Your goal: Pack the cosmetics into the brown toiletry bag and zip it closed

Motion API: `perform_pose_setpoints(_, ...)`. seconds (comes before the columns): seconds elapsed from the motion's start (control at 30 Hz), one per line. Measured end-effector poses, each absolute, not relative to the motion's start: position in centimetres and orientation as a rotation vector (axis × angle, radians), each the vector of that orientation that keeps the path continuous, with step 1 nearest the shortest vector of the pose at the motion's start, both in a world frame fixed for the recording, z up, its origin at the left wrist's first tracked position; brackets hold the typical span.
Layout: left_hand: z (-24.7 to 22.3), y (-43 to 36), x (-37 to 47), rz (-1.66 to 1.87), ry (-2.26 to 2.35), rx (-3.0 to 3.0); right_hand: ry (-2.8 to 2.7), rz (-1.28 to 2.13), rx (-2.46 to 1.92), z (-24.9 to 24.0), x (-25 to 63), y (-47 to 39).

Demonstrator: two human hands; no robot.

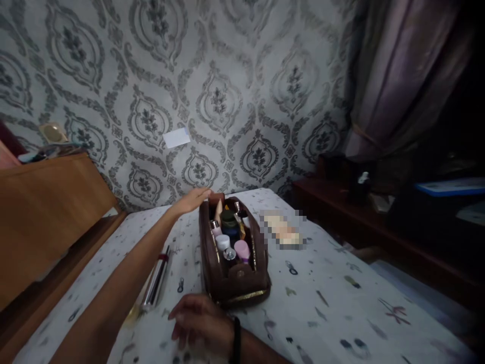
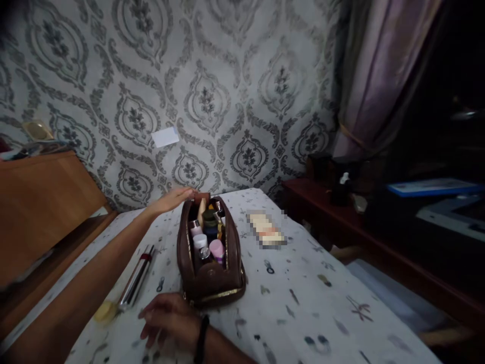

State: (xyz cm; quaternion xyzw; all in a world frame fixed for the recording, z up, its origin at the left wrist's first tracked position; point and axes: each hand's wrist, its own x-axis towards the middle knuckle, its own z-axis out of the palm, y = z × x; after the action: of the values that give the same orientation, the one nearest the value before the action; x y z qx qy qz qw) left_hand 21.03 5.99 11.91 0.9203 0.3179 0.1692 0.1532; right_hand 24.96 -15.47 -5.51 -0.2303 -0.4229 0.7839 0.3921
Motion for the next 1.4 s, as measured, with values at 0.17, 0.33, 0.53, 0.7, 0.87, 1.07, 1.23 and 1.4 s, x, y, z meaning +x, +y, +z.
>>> perform_pose_setpoints(0.17, 9.3, 5.0, 12.4, 0.570, 1.199, 2.518, -1.140, 1.954, -0.589, -5.3, 25.2, -15.6)
perform_pose_setpoints(0.33, 5.4, 1.5, 3.4, 0.369, 1.471, 2.419, -1.161, 1.983, -0.573, -5.0, 25.4, -15.5)
perform_pose_setpoints(0.53, 2.6, -1.9, -3.4, 0.354, 1.731, 2.288, -1.187, 1.948, -0.609, -4.4, 25.6, -15.7)
perform_pose_setpoints(0.7, 1.0, -3.2, -6.2, 0.408, 1.928, 2.192, -1.198, 1.947, -0.635, -4.0, 25.6, -15.8)
perform_pose_setpoints(0.87, -0.7, -4.2, -5.9, 0.443, 2.010, 2.133, -1.193, 1.946, -0.656, -3.7, 25.6, -16.0)
perform_pose_setpoints(1.07, -0.4, -5.2, -4.8, 0.521, 2.002, 2.122, -1.146, 1.961, -0.639, -4.0, 25.5, -16.1)
perform_pose_setpoints(1.23, 1.9, -7.5, -1.8, 0.763, 1.620, 1.969, -1.101, 1.950, -0.590, -5.0, 25.2, -15.9)
perform_pose_setpoints(1.4, 4.0, -12.5, 4.3, 0.533, 1.217, 1.966, -1.004, 1.965, -0.559, -5.2, 24.8, -16.0)
